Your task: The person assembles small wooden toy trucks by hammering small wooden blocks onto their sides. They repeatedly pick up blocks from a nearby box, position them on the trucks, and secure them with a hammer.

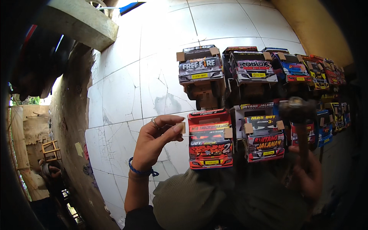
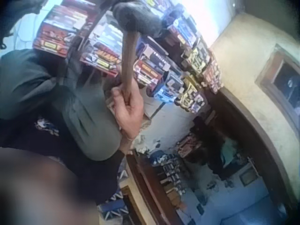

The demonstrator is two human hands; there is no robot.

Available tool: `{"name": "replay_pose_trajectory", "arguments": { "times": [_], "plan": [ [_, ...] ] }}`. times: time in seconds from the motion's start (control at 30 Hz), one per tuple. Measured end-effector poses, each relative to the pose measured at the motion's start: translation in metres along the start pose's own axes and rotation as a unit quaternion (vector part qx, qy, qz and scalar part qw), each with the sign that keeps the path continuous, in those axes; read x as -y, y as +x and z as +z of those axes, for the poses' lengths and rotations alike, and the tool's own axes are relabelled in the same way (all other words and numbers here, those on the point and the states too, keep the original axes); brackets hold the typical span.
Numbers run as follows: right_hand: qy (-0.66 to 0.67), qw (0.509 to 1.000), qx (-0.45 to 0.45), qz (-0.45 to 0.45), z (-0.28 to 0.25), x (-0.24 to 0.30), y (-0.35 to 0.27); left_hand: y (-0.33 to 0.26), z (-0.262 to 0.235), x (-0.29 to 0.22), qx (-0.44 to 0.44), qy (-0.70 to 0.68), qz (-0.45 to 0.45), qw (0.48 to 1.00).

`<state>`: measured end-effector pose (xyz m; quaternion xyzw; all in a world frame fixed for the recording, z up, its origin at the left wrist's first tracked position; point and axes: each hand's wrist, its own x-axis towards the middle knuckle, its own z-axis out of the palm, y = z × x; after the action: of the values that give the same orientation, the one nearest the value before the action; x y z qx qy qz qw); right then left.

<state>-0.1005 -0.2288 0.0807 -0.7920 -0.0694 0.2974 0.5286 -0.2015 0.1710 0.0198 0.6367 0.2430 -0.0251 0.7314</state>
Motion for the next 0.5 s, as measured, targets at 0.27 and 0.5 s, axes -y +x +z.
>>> {"name": "replay_pose_trajectory", "arguments": {
  "times": [0.27, 0.5],
  "plan": [
    [-0.135, 0.983, 0.112, -0.061, 0.034, 0.032, 0.042, -0.016, 0.01, 0.023, 0.004, -0.005, 0.004, 1.0],
    [-0.159, 0.976, 0.151, 0.0, 0.031, 0.037, 0.044, -0.015, 0.007, 0.029, 0.01, 0.004, -0.005, 1.0]
  ]
}}
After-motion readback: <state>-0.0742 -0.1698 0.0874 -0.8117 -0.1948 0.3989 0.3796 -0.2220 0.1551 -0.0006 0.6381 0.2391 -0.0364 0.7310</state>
